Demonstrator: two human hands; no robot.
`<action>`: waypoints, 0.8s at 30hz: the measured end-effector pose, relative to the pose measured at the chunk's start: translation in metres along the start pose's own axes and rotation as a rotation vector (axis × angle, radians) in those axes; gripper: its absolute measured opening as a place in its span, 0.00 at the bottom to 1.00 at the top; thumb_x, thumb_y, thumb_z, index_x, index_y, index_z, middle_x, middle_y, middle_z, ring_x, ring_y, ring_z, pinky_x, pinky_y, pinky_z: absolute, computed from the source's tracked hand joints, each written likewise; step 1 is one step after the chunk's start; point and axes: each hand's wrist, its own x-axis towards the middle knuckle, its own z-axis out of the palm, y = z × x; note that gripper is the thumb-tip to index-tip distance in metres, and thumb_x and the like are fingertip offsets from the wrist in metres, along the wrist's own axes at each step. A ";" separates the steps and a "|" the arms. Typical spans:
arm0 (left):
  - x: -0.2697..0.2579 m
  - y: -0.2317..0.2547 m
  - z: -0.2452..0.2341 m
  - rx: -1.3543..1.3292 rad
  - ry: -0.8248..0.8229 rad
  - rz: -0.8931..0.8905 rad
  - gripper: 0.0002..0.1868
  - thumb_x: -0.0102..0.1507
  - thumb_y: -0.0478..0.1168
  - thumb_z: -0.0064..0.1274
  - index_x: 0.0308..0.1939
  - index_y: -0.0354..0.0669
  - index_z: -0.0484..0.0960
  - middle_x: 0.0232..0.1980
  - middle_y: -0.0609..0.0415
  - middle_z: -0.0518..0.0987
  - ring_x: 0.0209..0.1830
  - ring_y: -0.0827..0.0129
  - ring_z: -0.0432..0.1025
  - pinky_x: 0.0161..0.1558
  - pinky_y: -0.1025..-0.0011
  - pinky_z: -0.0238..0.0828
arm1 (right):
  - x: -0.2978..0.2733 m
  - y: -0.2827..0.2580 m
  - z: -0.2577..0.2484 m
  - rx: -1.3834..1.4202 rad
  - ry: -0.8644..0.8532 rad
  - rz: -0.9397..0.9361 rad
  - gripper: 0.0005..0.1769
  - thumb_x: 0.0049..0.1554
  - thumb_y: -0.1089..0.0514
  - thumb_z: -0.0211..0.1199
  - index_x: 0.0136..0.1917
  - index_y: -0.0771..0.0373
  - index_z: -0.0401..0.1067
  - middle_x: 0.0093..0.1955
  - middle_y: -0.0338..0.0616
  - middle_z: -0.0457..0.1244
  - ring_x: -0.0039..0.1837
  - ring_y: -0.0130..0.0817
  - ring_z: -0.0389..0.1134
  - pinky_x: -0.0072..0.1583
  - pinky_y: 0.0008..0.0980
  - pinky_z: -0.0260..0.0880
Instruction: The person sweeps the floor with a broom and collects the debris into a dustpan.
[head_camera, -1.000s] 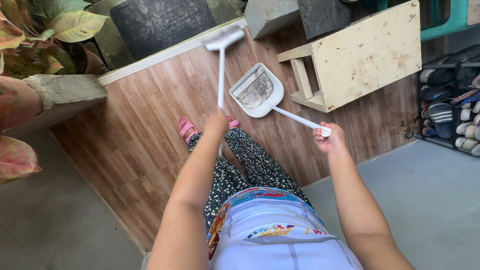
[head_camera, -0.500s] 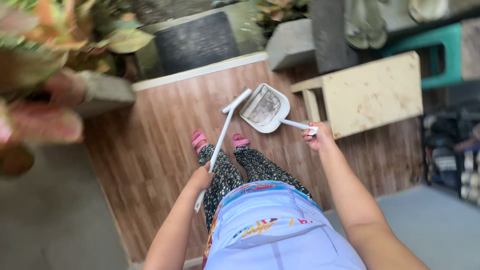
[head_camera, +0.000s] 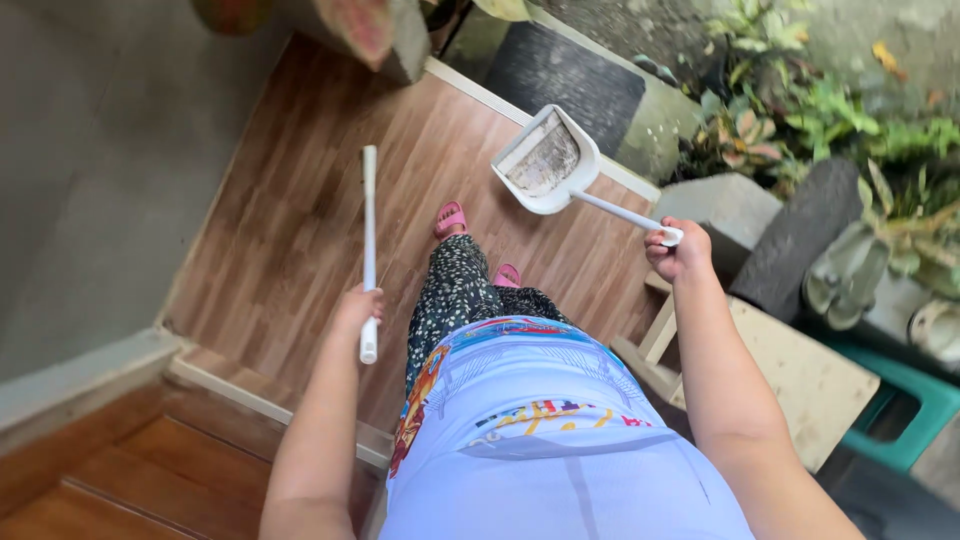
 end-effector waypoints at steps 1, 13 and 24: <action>0.000 -0.003 -0.012 -0.133 -0.005 -0.025 0.07 0.66 0.34 0.49 0.48 0.42 0.72 0.23 0.60 0.66 0.16 0.76 0.61 0.17 0.73 0.61 | 0.009 -0.007 0.016 -0.021 -0.006 0.011 0.03 0.59 0.59 0.46 0.46 0.56 0.61 0.36 0.42 0.55 0.35 0.29 0.57 0.32 0.24 0.52; 0.034 0.041 -0.109 -0.714 0.149 -0.117 0.07 0.69 0.35 0.46 0.50 0.40 0.66 0.26 0.59 0.67 0.20 0.78 0.61 0.19 0.78 0.56 | 0.137 -0.095 0.218 -0.329 0.021 0.104 0.03 0.59 0.59 0.47 0.46 0.57 0.62 0.36 0.42 0.56 0.34 0.29 0.57 0.31 0.22 0.51; 0.144 0.120 0.167 0.174 0.264 -0.091 0.18 0.62 0.34 0.50 0.55 0.36 0.69 0.40 0.42 0.77 0.38 0.54 0.75 0.37 0.60 0.74 | 0.180 -0.113 0.272 -0.320 0.131 0.121 0.04 0.59 0.61 0.46 0.46 0.58 0.62 0.37 0.44 0.56 0.34 0.29 0.58 0.32 0.23 0.54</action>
